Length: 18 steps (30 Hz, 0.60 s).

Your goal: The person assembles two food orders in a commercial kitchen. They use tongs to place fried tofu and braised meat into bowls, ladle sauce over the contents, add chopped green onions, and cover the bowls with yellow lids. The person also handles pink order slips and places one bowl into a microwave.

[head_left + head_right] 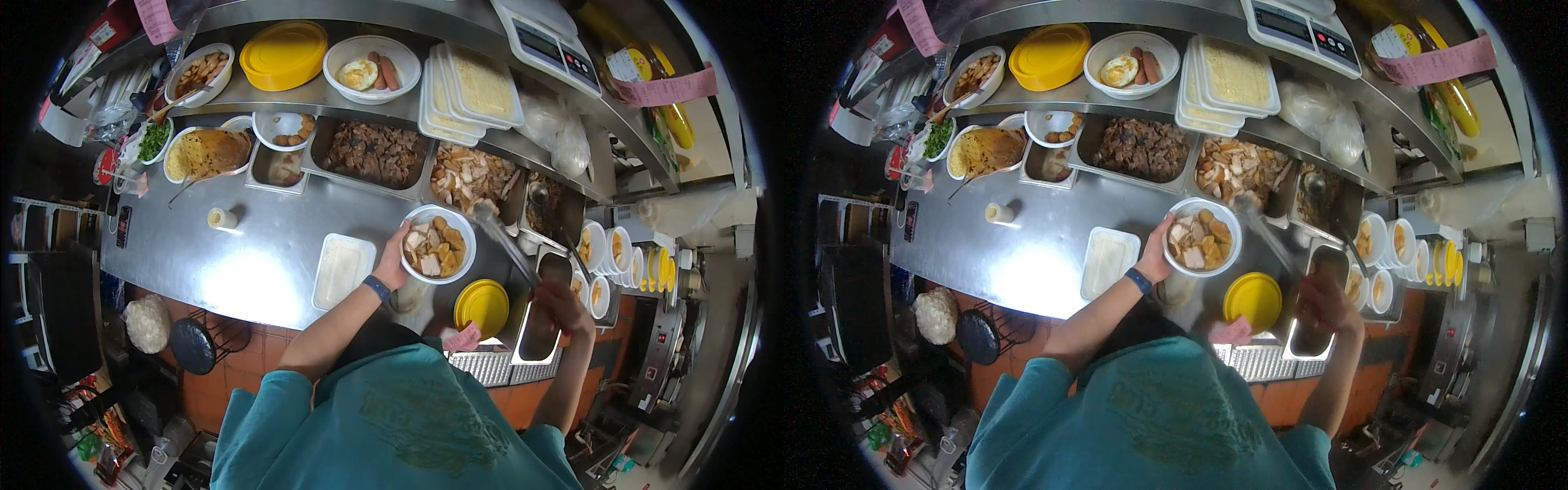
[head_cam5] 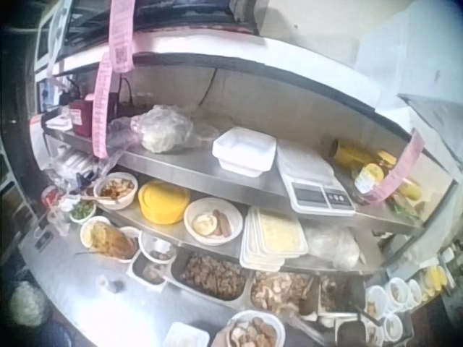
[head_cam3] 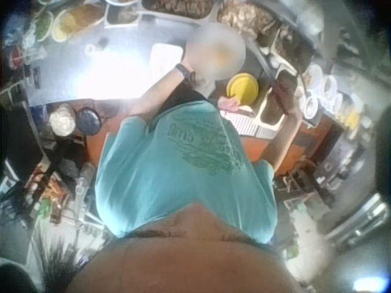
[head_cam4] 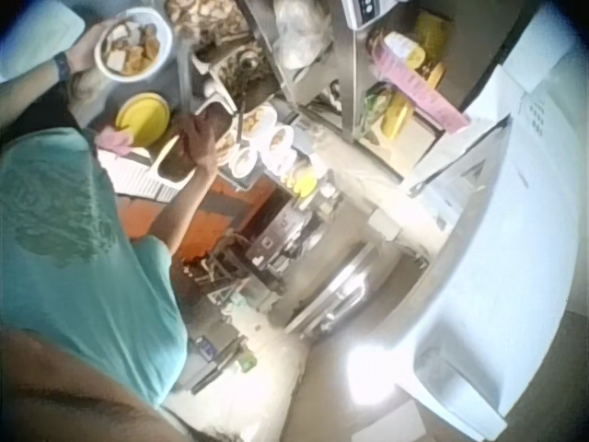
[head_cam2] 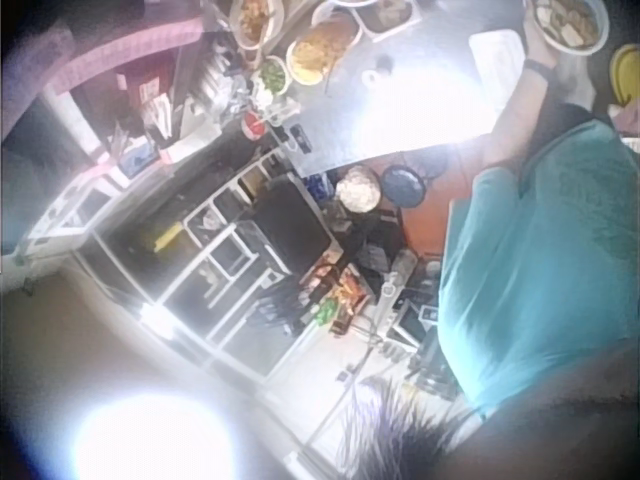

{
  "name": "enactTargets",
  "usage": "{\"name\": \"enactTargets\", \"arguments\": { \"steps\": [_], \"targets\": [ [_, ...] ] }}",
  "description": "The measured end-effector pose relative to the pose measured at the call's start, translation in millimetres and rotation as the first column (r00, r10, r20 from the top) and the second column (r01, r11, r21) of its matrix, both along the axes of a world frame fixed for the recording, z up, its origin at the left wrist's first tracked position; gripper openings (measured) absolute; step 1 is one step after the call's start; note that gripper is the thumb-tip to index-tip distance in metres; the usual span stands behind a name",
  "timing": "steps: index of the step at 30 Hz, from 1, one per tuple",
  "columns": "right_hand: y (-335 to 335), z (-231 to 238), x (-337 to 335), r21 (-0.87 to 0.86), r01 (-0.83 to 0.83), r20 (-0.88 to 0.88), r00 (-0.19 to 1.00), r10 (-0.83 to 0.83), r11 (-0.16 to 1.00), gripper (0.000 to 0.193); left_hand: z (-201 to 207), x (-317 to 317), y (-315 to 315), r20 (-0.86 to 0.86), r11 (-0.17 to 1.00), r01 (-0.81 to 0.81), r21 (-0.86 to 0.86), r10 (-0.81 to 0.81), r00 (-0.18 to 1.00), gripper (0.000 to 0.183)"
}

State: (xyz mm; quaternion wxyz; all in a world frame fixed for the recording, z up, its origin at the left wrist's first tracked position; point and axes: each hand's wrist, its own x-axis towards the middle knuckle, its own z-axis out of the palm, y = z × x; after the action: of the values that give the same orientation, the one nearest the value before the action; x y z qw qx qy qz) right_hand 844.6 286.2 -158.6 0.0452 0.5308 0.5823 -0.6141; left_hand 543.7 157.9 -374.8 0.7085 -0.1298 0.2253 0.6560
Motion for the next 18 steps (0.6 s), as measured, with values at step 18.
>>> {"name": "enactTargets", "arguments": {
  "steps": [18],
  "targets": [
    [-103.2, 16.3, -42.4, 0.467, -0.521, 0.405, 0.844, 0.35, 0.715, 0.032, 2.4, 4.6, -6.4, -0.123, 0.999, 0.034, -0.002, -0.034, 0.992, 0.052]
  ]
}}
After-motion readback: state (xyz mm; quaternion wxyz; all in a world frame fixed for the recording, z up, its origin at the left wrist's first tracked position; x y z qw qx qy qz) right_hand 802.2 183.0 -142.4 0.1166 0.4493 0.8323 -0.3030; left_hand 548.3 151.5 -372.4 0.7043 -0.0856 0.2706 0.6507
